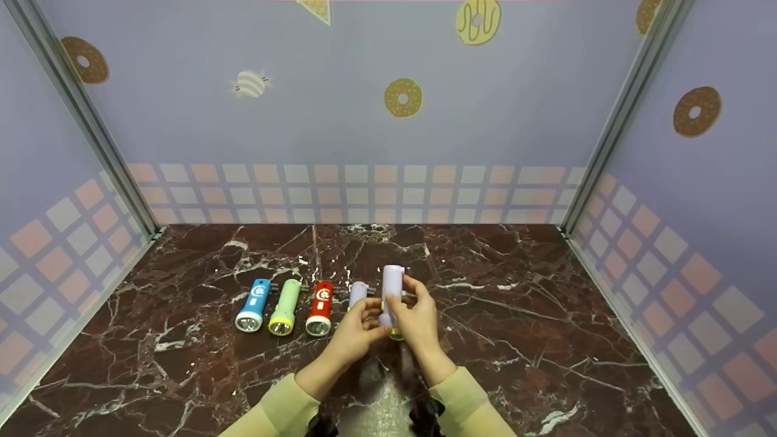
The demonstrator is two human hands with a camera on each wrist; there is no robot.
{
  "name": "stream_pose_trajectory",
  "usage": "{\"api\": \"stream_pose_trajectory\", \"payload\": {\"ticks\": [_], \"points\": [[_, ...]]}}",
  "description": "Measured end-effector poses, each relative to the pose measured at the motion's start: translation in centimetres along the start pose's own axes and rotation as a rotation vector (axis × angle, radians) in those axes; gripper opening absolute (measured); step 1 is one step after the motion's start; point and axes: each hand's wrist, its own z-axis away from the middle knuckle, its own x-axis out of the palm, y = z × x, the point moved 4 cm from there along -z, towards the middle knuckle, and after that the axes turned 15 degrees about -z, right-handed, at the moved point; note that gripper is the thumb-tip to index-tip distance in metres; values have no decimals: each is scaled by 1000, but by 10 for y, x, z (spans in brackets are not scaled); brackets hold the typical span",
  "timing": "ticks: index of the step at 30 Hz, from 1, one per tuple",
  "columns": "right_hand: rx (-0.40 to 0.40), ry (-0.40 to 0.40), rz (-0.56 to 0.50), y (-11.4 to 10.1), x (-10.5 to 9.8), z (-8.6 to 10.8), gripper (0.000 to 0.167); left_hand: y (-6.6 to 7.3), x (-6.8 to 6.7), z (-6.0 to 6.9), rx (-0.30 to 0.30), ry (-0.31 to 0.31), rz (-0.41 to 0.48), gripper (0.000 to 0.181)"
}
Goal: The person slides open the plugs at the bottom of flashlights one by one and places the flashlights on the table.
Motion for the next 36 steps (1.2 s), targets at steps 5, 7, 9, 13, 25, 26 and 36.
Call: {"api": "stream_pose_trajectory", "payload": {"ticks": [5, 7, 9, 13, 25, 26, 36], "points": [[-9, -35, -40, 2, 2, 4, 51, -2, -1, 0, -7, 4, 5, 46], [-16, -41, -40, 3, 2, 4, 51, -3, -1, 1, -10, 4, -9, 46], [-27, -46, -33, 5, 2, 5, 52, -4, -2, 1, -11, 2, -20, 46], [-43, -52, -21, 6, 1, 5, 54, -5, -2, 2, -11, -3, -45, 46], [-60, -53, -51, 12, 1, 7, 54, -6, -2, 3, 9, -6, -72, 45], [-64, -52, -51, 12, 0, 7, 54, -6, -2, 3, 11, -7, -71, 45], [-56, -43, -73, 14, -1, 8, 53, -4, -4, 3, 13, -23, -100, 42]]}}
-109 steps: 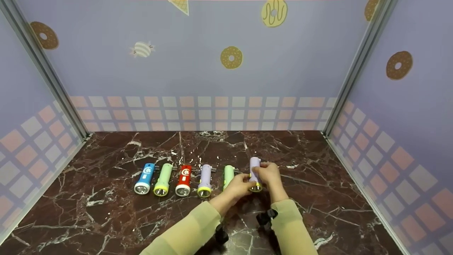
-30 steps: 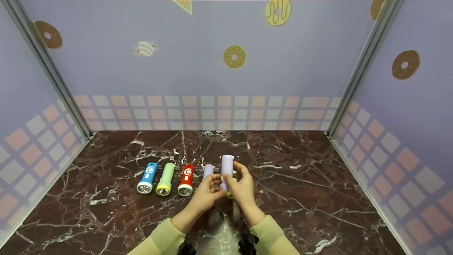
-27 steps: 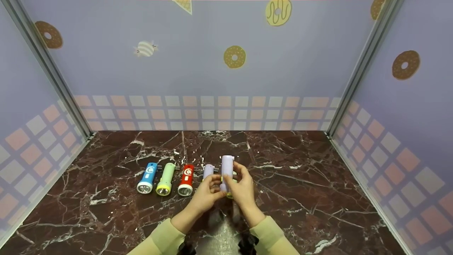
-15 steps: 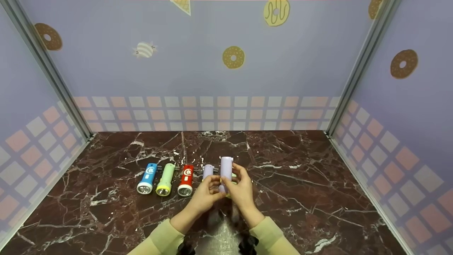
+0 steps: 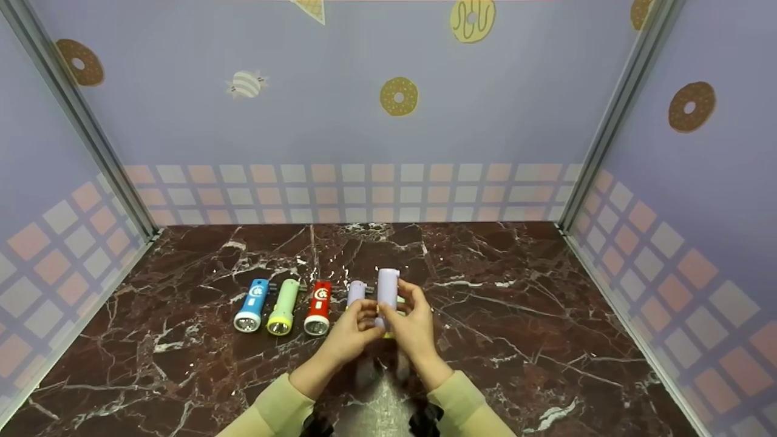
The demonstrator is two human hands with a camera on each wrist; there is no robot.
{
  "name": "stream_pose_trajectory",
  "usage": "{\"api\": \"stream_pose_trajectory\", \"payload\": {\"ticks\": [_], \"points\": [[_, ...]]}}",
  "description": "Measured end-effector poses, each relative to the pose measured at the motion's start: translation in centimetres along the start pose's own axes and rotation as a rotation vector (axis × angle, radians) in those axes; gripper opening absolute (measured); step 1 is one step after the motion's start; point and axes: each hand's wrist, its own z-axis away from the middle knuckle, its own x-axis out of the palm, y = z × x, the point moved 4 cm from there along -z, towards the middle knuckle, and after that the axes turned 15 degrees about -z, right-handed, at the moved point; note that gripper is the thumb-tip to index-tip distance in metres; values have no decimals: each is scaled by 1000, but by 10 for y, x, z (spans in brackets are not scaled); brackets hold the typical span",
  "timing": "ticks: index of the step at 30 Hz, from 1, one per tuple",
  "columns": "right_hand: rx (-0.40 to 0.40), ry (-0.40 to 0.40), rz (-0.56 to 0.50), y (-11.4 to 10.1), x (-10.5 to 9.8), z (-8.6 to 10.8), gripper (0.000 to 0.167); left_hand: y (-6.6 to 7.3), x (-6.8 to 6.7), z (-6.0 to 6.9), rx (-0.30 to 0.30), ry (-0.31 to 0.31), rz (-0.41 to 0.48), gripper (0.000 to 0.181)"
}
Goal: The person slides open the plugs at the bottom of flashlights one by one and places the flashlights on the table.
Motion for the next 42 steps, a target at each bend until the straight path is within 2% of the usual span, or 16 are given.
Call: {"api": "stream_pose_trajectory", "payload": {"ticks": [7, 12, 15, 20, 29, 34, 42], "points": [[1, -4, -24, 1, 1, 1, 52, 1, -6, -2, 28, 12, -81, 33], [3, -2, -28, 1, 1, 1, 52, 0, -10, -5, 6, 14, -105, 32], [9, -12, -30, 0, 2, 2, 53, -1, -13, -6, -4, 25, -81, 33], [22, -38, -41, -1, 6, 5, 55, -1, -18, -8, -8, 81, -33, 36], [13, -88, -30, -1, 12, 10, 54, -2, -24, -11, -4, 172, 102, 49], [2, -121, -20, -2, 15, 13, 52, -2, -28, -12, 3, 209, 115, 52], [-18, -155, 9, 0, 19, 16, 49, -1, -30, -11, 15, 210, 102, 57]]}}
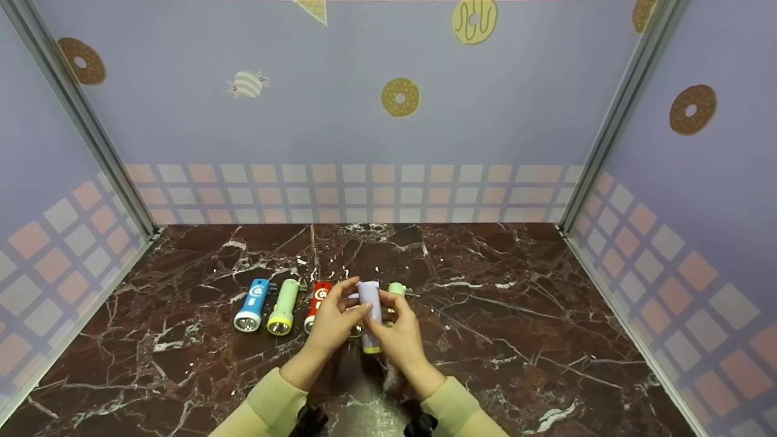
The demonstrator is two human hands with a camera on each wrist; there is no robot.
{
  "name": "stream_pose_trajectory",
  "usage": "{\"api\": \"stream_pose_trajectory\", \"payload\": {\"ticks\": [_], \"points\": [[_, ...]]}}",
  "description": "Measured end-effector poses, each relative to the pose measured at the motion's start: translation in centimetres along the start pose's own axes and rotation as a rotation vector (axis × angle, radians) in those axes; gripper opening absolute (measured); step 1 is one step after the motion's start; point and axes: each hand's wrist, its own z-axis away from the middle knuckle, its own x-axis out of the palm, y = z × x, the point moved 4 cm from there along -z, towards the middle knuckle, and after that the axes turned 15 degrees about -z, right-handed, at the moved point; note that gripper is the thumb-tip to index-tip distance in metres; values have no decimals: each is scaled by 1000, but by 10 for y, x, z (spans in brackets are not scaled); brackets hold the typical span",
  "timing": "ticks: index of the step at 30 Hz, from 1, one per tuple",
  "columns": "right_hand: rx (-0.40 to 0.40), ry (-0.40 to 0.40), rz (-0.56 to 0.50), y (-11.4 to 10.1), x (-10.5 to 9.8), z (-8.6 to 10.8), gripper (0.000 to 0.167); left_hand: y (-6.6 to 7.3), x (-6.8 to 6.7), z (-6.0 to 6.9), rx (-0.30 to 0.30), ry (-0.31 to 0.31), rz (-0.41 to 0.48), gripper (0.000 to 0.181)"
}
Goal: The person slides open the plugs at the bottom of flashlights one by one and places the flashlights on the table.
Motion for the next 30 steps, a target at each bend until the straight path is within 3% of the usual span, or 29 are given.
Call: {"api": "stream_pose_trajectory", "payload": {"ticks": [30], "points": [[-9, -20, 7, 2, 1, 1, 46, -3, -1, 0, 22, -22, -104, 54]]}}
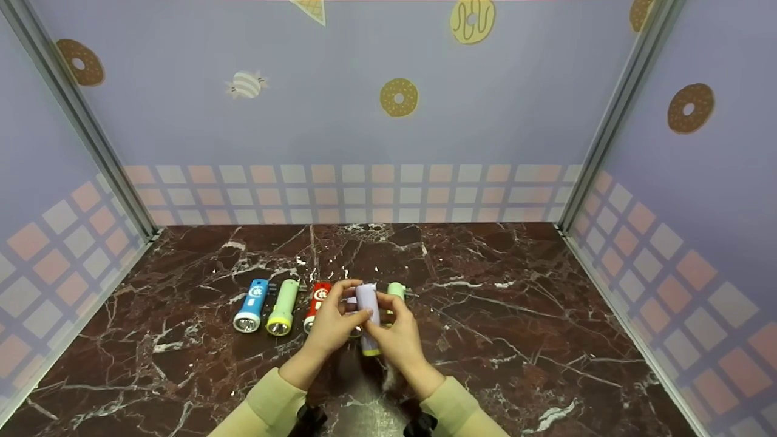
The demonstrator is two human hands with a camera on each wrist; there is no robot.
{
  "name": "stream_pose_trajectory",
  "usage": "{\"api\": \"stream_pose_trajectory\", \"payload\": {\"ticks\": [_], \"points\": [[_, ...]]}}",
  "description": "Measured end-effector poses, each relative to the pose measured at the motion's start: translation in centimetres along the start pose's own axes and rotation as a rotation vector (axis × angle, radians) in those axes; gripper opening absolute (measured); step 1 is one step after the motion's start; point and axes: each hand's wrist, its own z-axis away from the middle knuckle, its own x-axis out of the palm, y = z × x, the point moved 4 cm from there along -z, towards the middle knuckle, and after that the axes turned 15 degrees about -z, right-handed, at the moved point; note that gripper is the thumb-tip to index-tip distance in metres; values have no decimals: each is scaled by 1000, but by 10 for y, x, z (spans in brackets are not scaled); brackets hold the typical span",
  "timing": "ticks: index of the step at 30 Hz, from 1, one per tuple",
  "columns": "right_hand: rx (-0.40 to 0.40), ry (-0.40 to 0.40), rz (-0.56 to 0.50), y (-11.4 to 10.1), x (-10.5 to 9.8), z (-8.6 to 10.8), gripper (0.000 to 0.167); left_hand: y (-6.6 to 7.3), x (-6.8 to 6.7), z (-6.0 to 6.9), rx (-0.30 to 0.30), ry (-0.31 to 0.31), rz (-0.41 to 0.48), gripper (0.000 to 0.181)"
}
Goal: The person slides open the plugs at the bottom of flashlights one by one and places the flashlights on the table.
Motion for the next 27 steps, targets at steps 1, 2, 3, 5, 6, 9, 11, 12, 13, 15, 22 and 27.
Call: {"api": "stream_pose_trajectory", "payload": {"ticks": [1, 2, 3, 5, 6, 9, 11, 12, 13, 15, 22, 27], "points": [[-1, 0, 1, 0, 0, 0, 46, 0, 0, 0, 2, 1, -3, 53], [-1, 0, 3, 0, 0, 0, 46, 0, 0, 0, 6, 2, -5, 52], [-2, 0, 4, 0, 0, 0, 46, 0, -1, 0, 9, 3, -7, 52], [-4, 0, 11, 0, 0, 0, 46, 1, -1, 0, 14, 4, -8, 51], [-4, 1, 15, 0, 0, 0, 46, 1, -1, 0, 17, 4, -7, 50], [-7, 3, 27, 0, 0, 0, 45, 1, -1, 0, 18, 2, -1, 50], [-11, 4, 32, 0, 0, 0, 45, 1, -1, 0, 15, -1, 3, 50], [-10, 5, 31, 0, 0, 0, 45, 1, -1, 0, 12, -3, 2, 50], [-10, 6, 31, 0, 0, 0, 45, 1, -1, 0, 8, -5, 1, 50], [-7, 7, 30, 0, 0, 0, 44, 1, -1, 0, 5, -9, -2, 50], [17, -5, 12, -2, 0, 1, 46, 1, -1, -1, -2, -15, -5, 49], [21, -5, 1, -3, 1, 2, 46, 1, -1, 0, 2, -13, -3, 50]]}}
